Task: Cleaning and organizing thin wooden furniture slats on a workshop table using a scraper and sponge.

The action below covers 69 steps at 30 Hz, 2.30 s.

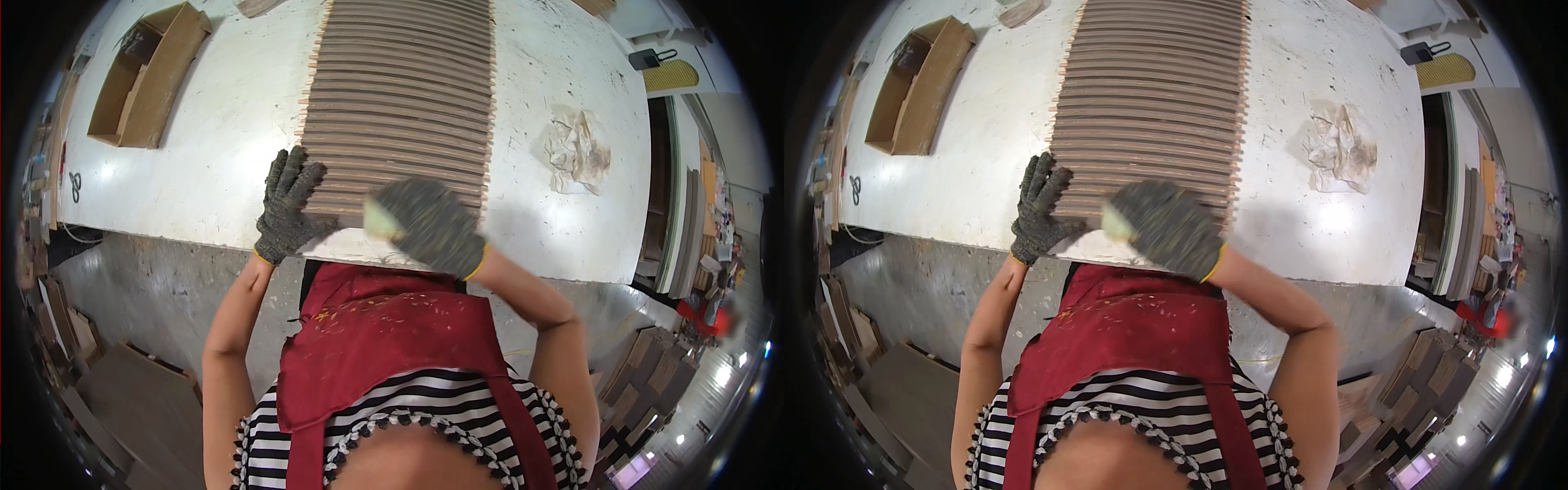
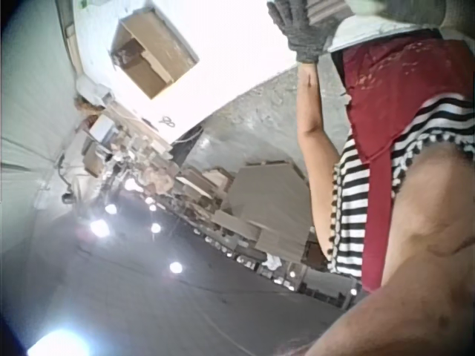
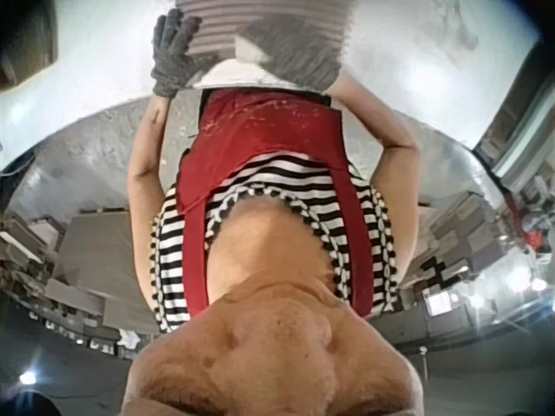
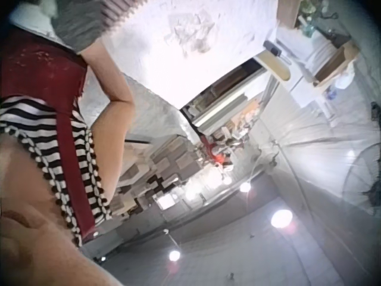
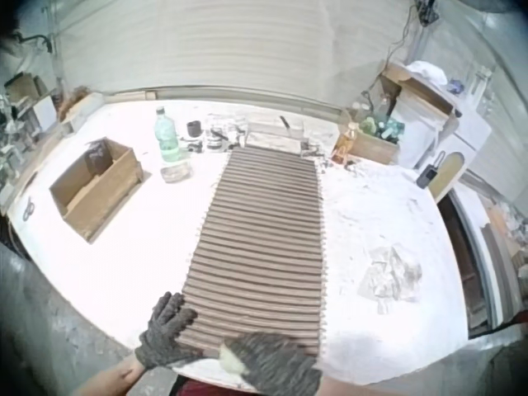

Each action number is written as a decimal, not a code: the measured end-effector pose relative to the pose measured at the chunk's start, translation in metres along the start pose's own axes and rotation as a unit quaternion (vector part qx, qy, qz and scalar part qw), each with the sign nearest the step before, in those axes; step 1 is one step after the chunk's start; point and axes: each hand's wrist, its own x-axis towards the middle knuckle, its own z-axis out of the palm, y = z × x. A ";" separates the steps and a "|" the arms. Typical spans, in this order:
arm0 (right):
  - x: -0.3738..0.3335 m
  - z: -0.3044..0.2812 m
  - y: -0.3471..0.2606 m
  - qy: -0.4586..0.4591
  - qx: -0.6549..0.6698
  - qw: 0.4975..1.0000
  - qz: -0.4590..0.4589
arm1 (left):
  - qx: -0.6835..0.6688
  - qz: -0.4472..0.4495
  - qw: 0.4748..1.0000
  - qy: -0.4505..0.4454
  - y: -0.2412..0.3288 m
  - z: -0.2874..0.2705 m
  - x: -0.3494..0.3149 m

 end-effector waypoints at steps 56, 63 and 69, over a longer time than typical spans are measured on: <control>-0.046 0.011 -0.013 0.135 -0.042 0.965 0.222 | -0.151 -0.097 0.984 -0.016 0.004 0.008 -0.008; -0.132 -0.037 0.064 0.220 -0.249 0.901 0.279 | -0.123 -0.063 0.990 0.002 0.001 0.009 -0.003; -0.048 0.007 -0.022 0.169 -0.014 0.963 0.209 | -0.150 -0.084 0.985 -0.023 0.003 0.012 -0.006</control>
